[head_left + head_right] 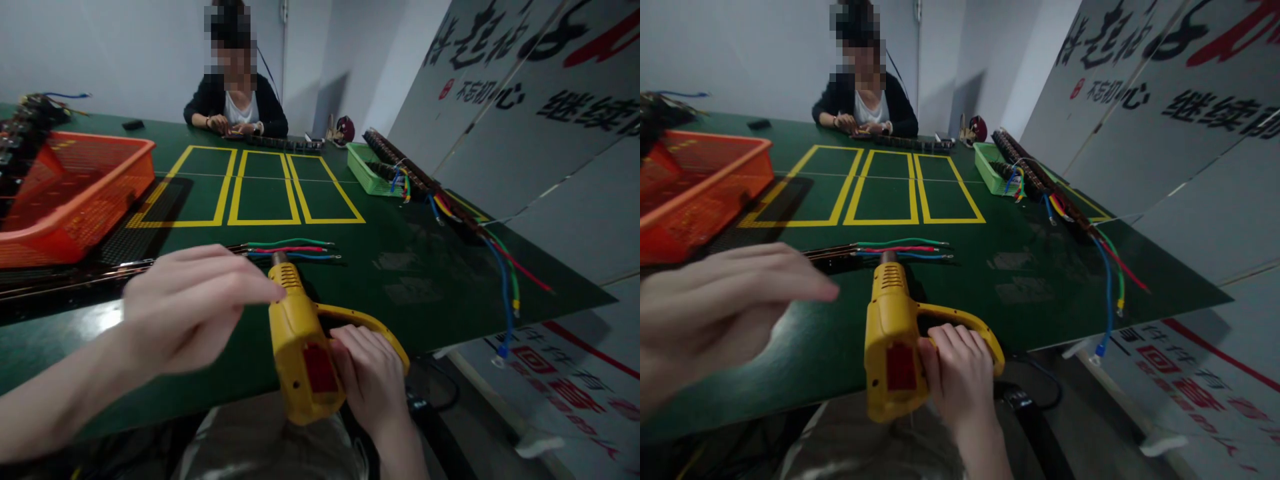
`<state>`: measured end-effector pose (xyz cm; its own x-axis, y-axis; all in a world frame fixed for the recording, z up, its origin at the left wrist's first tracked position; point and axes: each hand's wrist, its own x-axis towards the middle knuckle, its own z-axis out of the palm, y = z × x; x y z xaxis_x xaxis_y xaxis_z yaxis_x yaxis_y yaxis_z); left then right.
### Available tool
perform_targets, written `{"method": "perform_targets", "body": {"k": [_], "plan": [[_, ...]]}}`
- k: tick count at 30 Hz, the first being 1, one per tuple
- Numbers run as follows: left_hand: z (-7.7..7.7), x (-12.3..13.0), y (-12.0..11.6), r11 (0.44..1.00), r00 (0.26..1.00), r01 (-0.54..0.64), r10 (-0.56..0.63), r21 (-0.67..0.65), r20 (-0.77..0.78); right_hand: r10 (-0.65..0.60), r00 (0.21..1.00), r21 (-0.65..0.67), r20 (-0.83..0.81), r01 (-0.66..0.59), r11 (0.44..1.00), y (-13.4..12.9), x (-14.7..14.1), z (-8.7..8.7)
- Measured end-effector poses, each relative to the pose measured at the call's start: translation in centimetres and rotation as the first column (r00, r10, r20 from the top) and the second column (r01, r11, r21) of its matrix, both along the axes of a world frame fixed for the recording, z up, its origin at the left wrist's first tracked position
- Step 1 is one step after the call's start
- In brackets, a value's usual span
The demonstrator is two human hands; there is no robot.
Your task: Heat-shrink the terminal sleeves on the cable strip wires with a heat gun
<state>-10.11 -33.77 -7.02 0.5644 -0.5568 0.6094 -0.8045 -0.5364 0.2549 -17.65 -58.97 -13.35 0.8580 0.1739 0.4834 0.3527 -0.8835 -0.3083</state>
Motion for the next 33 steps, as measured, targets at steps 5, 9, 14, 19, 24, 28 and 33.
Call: {"method": "perform_targets", "body": {"k": [5,9,14,19,24,28,33], "plan": [[-4.0,7.4,0.8,0.968,0.984,-0.176,0.173,0.177,0.032,-0.016,1.0,-0.001,-0.006,0.016,1.0,0.6,0.2,-0.7],[-7.8,9.7,2.0,0.938,0.976,-0.203,0.217,0.282,-0.019,-0.041,0.998,0.05,0.047,0.039,0.998,1.6,0.0,-1.8],[-8.8,10.1,2.1,0.944,0.975,-0.216,0.222,0.25,0.006,-0.045,0.997,0.072,0.067,0.04,0.997,3.6,0.0,-2.2],[-8.7,10.2,1.8,0.93,0.962,-0.272,0.273,0.248,0.032,-0.044,0.997,0.056,0.061,0.04,0.998,4.8,-0.1,-1.9],[-8.8,10.3,2.0,0.919,0.956,-0.291,0.291,0.266,0.037,-0.043,0.998,0.05,0.055,0.04,0.998,4.6,-0.1,-1.8],[-8.7,10.5,2.6,0.927,0.969,-0.243,0.246,0.287,0.027,-0.042,0.998,0.043,0.044,0.04,0.998,3.9,0.0,-1.7],[-8.5,10.9,3.8,0.926,0.979,-0.203,0.197,0.318,0.052,-0.075,0.996,0.041,0.056,0.073,0.997,1.9,0.3,-1.6]]}}
